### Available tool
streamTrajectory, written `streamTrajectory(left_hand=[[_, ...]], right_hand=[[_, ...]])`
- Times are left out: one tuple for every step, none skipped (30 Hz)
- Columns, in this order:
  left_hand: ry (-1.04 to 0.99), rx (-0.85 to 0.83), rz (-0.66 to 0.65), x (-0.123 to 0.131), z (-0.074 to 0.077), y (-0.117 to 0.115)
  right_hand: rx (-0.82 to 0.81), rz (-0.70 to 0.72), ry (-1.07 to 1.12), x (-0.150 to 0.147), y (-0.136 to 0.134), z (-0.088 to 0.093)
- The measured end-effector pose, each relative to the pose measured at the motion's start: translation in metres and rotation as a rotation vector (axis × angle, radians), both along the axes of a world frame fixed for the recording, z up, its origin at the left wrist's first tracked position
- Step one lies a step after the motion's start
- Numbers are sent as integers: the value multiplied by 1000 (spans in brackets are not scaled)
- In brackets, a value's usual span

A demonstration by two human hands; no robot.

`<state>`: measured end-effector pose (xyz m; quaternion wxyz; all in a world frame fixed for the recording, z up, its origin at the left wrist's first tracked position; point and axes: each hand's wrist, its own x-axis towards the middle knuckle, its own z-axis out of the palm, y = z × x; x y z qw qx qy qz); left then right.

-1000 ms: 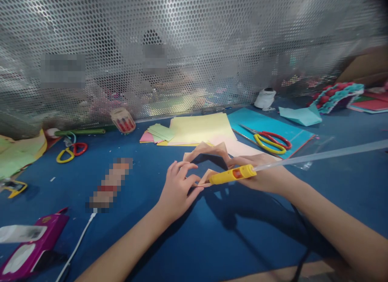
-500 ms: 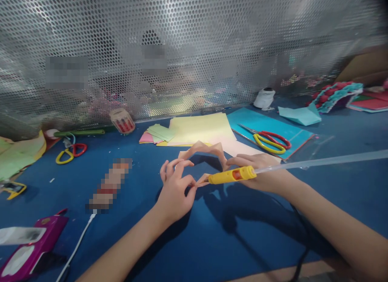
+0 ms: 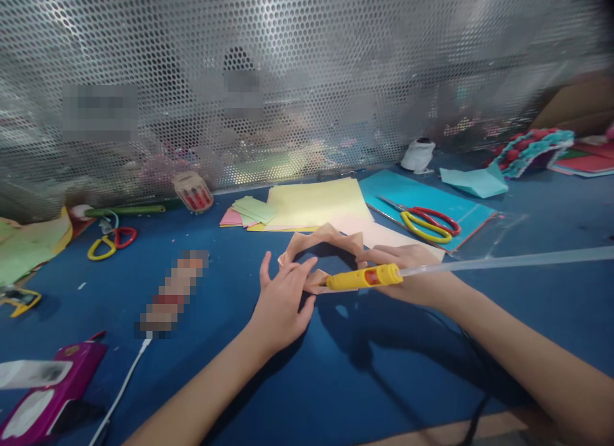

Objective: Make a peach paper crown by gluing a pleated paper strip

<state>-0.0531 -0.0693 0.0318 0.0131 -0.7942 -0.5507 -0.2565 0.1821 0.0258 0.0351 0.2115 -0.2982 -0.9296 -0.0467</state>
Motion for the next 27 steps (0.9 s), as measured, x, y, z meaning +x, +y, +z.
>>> streamTrajectory(left_hand=[[-18,-21,-17,0,0,0],[-33,-35,-24,0,1,1],[-43,-43,-23,-1,1,1],[-49,-51,-22,-1,1,1],[-52,-61,-23,-1,1,1],[-53,-71,-25,-1,0,2],[-55,-80,-24,-1,0,2],[-60,-83,-19,-1,-1,2],[-68,-79,-13,0,-2,1],[-78,-70,-6,0,-3,1],[-87,-60,1,1,-4,1],[-95,-52,5,1,-4,1],[-100,-48,5,1,-4,0],[-101,-45,3,1,-3,0],[-99,-40,3,1,-2,0],[-97,-34,7,0,-1,0],[-95,-28,15,0,0,0],[-94,-25,24,-1,0,0],[-92,-25,29,-1,1,0],[-92,-26,29,-2,0,0],[-89,-28,22,-2,0,0],[-83,-25,9,-2,-1,0],[-75,-17,-5,-2,-2,0],[-69,-4,-17,-1,-2,0],[-68,16,-22,-1,-3,0],[-73,42,-22,-1,-2,0],[-83,76,-20,-1,-1,0]], right_hand=[[-2,2,2,0,0,0],[-10,5,-2,0,-1,0],[-22,9,-10,0,-1,0],[-36,11,-19,-1,-1,1],[-53,17,-31,-1,-2,2],[-70,22,-41,-2,-3,3],[-86,24,-54,-2,-3,3],[-97,22,-65,-3,-3,3],[-104,20,-78,-3,-4,3],[-106,17,-93,-3,-4,3],[-103,14,-108,-3,-4,2],[-96,9,-123,-3,-4,1],[-87,5,-137,-2,-3,1],[-79,2,-150,-2,-3,0],[-72,2,-160,-1,-3,-1],[-64,2,-163,-1,-3,-2],[-59,6,-164,-1,-3,-2],[-53,11,-161,-1,-3,-2],[-48,15,-158,-1,-3,-2],[-46,17,-154,-1,-2,-2],[-46,19,-152,-1,-2,-1],[-51,23,-153,-1,-2,-1],[-59,28,-155,-2,-2,0],[-70,29,-157,-2,-2,0],[-80,28,-160,-2,-2,1],[-87,26,-163,-3,-2,2],[-89,22,-165,-3,-3,2]])
